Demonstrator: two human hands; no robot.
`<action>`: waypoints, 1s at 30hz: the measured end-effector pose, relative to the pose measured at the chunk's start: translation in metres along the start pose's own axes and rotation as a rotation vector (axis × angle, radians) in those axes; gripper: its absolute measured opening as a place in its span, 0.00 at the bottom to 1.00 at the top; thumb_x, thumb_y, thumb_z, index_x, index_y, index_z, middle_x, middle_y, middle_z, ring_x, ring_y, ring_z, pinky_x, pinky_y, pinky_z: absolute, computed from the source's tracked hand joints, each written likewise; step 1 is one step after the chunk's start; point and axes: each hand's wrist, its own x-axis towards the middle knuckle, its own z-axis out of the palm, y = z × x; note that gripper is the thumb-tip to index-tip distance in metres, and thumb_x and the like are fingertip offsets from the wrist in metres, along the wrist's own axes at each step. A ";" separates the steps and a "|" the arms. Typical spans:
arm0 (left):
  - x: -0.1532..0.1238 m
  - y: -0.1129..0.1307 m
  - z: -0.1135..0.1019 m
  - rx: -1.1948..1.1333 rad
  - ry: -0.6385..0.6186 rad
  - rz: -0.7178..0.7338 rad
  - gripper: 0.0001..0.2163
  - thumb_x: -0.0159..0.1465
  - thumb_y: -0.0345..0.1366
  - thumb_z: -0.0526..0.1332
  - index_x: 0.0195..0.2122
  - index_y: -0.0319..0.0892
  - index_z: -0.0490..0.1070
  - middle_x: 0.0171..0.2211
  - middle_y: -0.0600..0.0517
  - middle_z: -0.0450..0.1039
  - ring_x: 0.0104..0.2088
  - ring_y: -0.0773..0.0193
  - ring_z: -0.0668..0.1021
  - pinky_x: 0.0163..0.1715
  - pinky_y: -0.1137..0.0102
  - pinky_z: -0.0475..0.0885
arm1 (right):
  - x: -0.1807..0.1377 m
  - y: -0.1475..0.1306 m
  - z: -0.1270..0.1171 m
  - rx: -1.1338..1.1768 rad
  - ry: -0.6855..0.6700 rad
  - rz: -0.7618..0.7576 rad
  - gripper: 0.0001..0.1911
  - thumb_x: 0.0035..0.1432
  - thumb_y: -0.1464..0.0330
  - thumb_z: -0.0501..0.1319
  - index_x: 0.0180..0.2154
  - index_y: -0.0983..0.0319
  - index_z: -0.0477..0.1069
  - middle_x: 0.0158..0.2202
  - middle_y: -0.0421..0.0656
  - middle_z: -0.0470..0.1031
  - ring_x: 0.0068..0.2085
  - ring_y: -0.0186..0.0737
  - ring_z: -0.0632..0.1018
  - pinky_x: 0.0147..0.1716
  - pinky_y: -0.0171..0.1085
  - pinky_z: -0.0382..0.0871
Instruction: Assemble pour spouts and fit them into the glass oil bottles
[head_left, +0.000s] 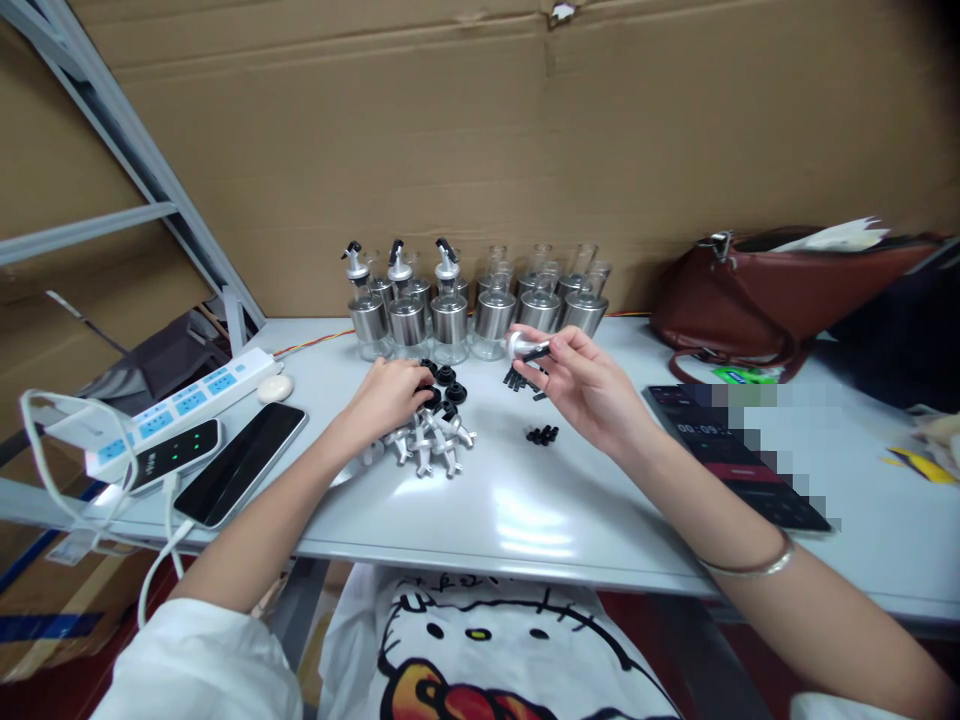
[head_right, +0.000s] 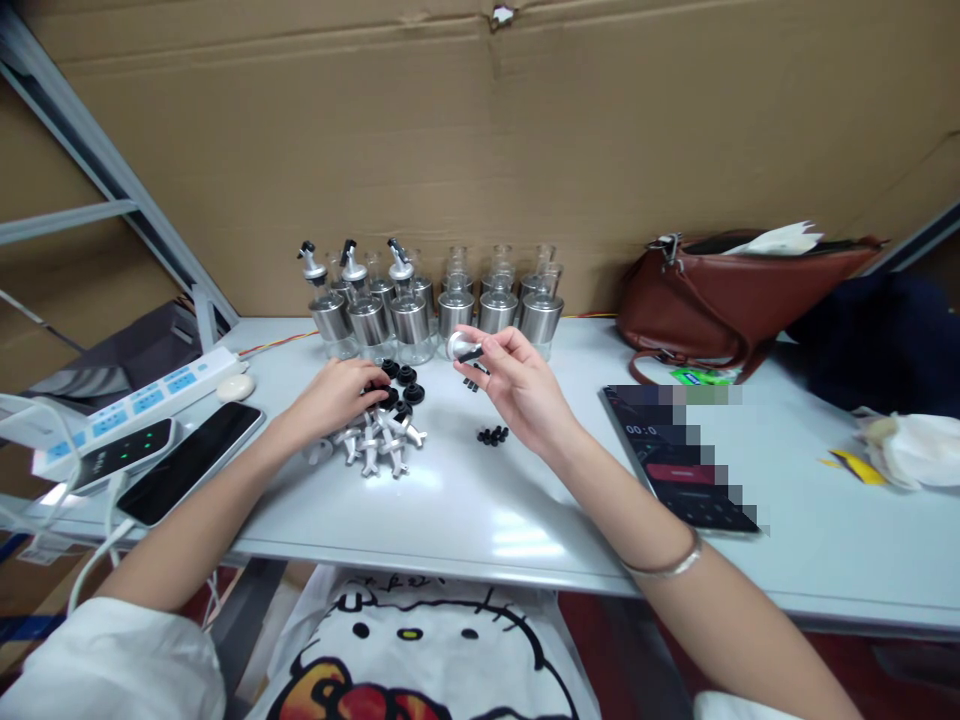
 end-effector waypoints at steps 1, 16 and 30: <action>0.000 0.000 -0.001 -0.018 0.025 -0.001 0.07 0.64 0.33 0.57 0.39 0.41 0.74 0.39 0.47 0.77 0.43 0.53 0.77 0.42 0.61 0.65 | 0.000 0.000 0.000 0.007 0.011 -0.006 0.14 0.53 0.62 0.67 0.26 0.58 0.63 0.49 0.39 0.75 0.48 0.36 0.76 0.55 0.44 0.67; -0.014 0.049 0.010 -0.846 0.690 0.159 0.08 0.66 0.40 0.57 0.42 0.42 0.68 0.38 0.50 0.69 0.38 0.67 0.75 0.40 0.71 0.72 | -0.001 0.003 0.000 -0.084 -0.073 0.056 0.14 0.42 0.60 0.73 0.30 0.59 0.75 0.26 0.38 0.78 0.29 0.35 0.80 0.34 0.36 0.77; -0.016 0.047 0.017 -0.691 0.667 0.215 0.10 0.66 0.43 0.57 0.40 0.41 0.67 0.34 0.51 0.74 0.34 0.67 0.77 0.36 0.72 0.73 | -0.002 0.004 0.003 -0.193 -0.062 -0.015 0.14 0.41 0.60 0.74 0.28 0.61 0.76 0.22 0.39 0.77 0.23 0.34 0.78 0.25 0.33 0.76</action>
